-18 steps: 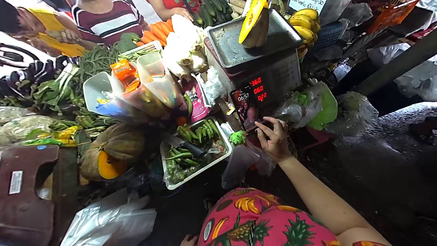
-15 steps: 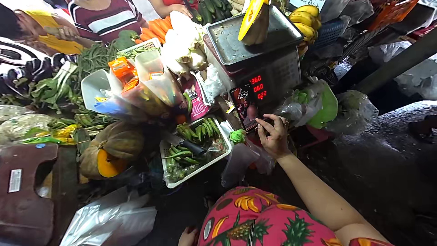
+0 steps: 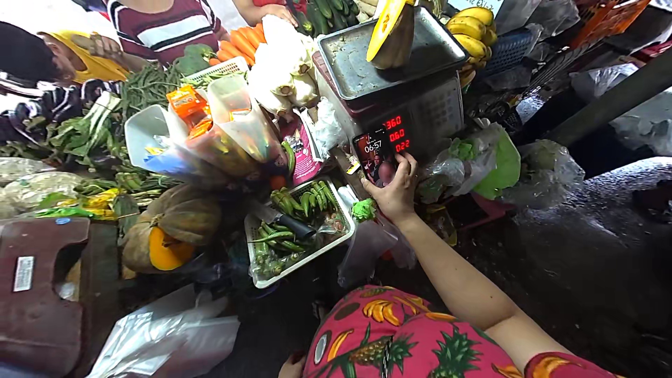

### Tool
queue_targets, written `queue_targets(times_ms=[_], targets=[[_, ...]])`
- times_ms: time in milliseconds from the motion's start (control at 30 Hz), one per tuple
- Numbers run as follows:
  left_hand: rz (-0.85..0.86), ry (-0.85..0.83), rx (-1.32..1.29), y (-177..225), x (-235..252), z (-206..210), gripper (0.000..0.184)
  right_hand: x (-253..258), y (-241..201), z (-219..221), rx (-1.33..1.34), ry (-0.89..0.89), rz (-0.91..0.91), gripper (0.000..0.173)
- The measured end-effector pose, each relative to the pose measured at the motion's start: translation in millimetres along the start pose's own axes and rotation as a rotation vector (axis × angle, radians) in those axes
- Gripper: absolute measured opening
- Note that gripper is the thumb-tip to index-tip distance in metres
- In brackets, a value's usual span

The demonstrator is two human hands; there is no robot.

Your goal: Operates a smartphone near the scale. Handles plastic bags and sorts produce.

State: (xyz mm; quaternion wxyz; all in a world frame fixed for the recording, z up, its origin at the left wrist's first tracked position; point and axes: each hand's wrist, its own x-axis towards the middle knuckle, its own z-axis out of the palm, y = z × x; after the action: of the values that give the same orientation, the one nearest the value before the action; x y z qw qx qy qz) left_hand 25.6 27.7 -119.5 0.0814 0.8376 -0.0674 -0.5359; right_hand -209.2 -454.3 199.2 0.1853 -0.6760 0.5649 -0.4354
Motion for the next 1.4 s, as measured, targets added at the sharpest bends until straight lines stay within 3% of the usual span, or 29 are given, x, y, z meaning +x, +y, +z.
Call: queue_targets(times_ms=[100,433,567,667,767,867,933,1067,1233,1400], targets=[[-0.019,0.014,0.01,-3.8,5.3,0.7,0.05,0.3,3.0,-0.1,-0.014,-0.005,-0.014,0.107],[-0.012,0.034,0.003,23.6,-8.2,-5.1,0.046,1.8,5.0,-3.5,0.013,-0.034,0.022,0.1],[-0.002,0.036,0.001,26.8,-5.7,-5.4,0.046,0.7,6.7,-4.9,0.014,-0.012,0.019,0.122],[0.013,0.03,0.027,26.8,-5.3,-6.5,0.047,-0.9,8.9,-6.2,0.048,0.013,-0.014,0.126],[0.039,0.034,0.039,28.6,-10.9,-8.4,0.048,-4.4,15.0,-12.1,0.109,0.06,-0.115,0.106],[0.05,0.038,0.022,23.1,-6.8,-8.8,0.048,-11.3,32.1,-21.0,0.129,0.087,-0.26,0.044],[0.06,0.032,0.007,30.8,-21.0,-11.3,0.046,-17.2,46.7,-26.6,0.081,0.098,-0.357,0.021],[0.041,-0.045,0.046,52.4,-55.1,-20.5,0.044,-26.7,64.5,-33.0,-0.014,0.041,-0.47,0.022],[0.038,-0.001,0.066,30.3,-20.1,-9.5,0.043,-26.0,66.3,-28.3,-0.076,-0.012,-0.542,0.024],[0.013,0.02,-0.017,41.4,-14.3,-6.2,0.042,-26.4,66.9,-29.8,-0.092,-0.003,-0.542,0.024]])
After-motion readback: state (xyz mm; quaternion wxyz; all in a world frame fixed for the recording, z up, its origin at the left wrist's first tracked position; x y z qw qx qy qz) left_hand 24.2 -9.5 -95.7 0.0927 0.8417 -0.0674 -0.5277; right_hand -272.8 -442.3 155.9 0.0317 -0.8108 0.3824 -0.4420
